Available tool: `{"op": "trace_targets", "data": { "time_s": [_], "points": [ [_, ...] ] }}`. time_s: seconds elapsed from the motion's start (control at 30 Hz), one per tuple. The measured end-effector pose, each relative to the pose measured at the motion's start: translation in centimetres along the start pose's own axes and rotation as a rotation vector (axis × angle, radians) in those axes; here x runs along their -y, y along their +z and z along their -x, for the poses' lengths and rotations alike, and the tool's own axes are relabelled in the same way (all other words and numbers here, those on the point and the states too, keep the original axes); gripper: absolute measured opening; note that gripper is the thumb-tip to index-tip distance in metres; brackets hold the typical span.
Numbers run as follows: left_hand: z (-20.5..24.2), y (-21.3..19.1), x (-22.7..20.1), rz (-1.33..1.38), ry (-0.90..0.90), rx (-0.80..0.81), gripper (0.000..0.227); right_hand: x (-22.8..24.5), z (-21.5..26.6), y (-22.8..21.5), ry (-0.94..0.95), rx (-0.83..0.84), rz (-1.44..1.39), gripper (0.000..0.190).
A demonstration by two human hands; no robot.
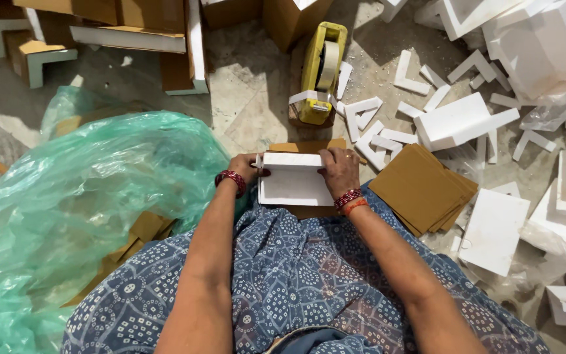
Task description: The person assembles small cardboard boxes by inserting white foam inserts into the flaps and securing them with a tape dispenser. They repeatedly pick up flat cardboard sheets, fold them, insert foam pieces, and apply tape to seal the edges.
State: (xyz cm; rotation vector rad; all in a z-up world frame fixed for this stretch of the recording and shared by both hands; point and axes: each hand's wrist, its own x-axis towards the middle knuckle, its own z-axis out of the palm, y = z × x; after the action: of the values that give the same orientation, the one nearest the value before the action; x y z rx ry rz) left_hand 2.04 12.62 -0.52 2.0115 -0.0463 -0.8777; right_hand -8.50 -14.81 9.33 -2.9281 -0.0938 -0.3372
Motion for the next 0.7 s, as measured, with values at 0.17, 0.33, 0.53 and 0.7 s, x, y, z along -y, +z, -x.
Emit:
{"op": "trace_targets", "data": {
  "time_s": [0.17, 0.33, 0.53, 0.7],
  "points": [
    [-4.4, -3.7, 6.7, 0.020, 0.034, -0.118, 0.043, 0.0, -0.4, 0.3, 0.031, 0.075, -0.031, 0.050],
    [-6.9, -12.5, 5.4, -0.066, -0.252, -0.708, 0.116, 0.3, -0.3, 0.3, 0.021, 0.028, -0.034, 0.050],
    [-4.3, -12.3, -5.0, -0.481, 0.082, -0.732, 0.122, -0.4, -0.2, 1.2, 0.002, -0.012, -0.117, 0.048],
    [-3.5, 0.0, -10.1, -0.846, 0.327, 0.023, 0.090, 0.4, -0.1, 1.1, 0.041, -0.020, -0.079, 0.040]
  ]
}}
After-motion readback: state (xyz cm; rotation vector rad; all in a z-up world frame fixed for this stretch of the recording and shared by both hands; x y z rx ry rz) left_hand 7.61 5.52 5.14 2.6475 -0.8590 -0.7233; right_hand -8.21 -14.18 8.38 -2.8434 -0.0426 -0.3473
